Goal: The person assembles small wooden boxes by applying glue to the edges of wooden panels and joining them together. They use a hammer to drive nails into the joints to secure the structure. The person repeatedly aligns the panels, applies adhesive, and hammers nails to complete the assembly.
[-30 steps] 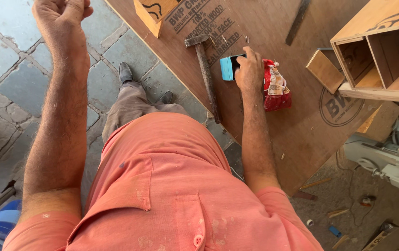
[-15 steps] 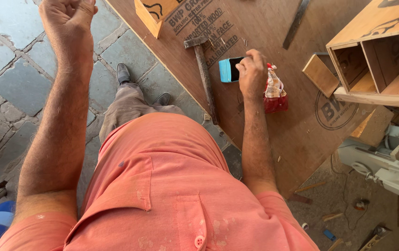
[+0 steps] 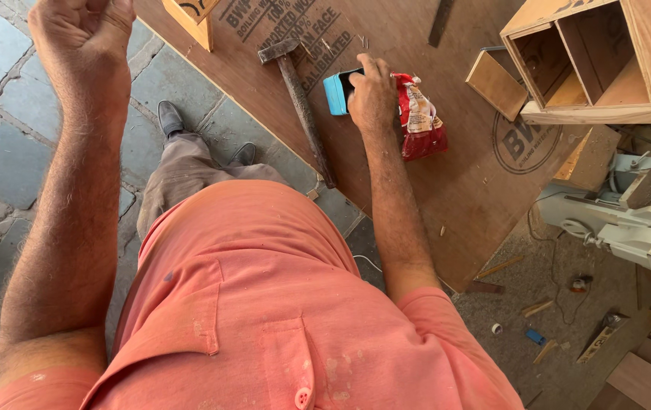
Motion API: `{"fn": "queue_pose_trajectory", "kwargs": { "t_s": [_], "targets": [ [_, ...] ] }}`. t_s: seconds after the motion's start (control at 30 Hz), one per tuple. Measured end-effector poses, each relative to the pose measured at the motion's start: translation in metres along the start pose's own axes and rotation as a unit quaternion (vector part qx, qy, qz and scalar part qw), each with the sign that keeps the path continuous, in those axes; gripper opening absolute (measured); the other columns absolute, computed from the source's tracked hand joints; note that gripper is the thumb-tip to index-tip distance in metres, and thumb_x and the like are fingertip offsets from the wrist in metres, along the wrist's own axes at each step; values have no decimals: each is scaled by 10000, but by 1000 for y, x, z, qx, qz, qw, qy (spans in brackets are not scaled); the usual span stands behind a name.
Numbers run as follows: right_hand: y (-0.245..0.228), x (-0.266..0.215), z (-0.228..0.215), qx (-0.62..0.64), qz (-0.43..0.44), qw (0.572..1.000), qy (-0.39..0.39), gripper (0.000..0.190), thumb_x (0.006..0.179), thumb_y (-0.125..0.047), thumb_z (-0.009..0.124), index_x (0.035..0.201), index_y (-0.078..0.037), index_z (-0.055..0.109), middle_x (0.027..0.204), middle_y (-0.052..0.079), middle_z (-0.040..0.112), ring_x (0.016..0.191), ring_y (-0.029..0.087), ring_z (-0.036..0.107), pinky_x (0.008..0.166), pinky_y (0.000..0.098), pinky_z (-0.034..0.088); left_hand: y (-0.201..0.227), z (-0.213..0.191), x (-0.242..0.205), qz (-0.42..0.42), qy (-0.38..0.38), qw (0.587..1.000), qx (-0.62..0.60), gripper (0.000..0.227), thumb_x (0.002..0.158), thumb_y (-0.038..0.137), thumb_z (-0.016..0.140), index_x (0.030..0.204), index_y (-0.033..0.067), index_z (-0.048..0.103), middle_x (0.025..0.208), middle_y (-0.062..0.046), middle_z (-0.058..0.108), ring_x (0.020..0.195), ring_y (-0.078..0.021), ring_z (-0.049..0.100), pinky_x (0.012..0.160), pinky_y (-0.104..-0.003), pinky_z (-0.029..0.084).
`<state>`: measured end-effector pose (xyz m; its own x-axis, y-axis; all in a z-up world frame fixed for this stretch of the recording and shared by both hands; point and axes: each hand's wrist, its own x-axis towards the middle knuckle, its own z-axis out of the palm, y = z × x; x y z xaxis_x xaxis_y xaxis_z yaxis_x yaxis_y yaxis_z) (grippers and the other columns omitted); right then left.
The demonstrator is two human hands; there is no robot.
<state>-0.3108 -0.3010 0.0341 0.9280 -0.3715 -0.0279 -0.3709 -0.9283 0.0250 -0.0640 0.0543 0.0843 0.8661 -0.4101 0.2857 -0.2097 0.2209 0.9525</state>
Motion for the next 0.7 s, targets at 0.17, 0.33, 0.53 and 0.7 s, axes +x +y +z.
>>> {"fn": "queue_pose_trajectory", "kwargs": {
  "t_s": [0.17,0.33,0.53,0.7],
  "targets": [
    [5,-3,15,30,53,998,-15,169,790,6,762,952,-43,780,1330,74,659,1286,304,554,1059,484,465,-4,-6,-6,-24,24,998,48,26,1147,-77,681,1142,-52,687,1028,-45,715,954,-112,652,845,-289,543],
    [9,0,23,42,63,997,-16,197,739,-14,777,935,-3,764,1312,112,656,1218,334,562,986,502,475,-6,-9,-8,-69,36,997,23,154,1198,-23,727,1051,-43,685,939,-27,695,865,-89,630,714,-252,469],
    [8,4,22,145,88,985,16,114,785,9,715,898,21,710,1276,88,690,1137,316,652,968,437,548,0,-4,-4,-37,29,999,25,54,1088,-78,666,1128,-47,683,1024,-38,717,940,-97,660,832,-281,548],
    [3,-4,14,146,117,980,65,29,770,22,702,792,22,682,1275,110,695,1087,337,660,906,433,546,-4,-9,-6,-78,47,995,41,96,1131,-29,718,1053,-31,663,948,-19,682,846,-88,599,721,-255,485]
  ]
}}
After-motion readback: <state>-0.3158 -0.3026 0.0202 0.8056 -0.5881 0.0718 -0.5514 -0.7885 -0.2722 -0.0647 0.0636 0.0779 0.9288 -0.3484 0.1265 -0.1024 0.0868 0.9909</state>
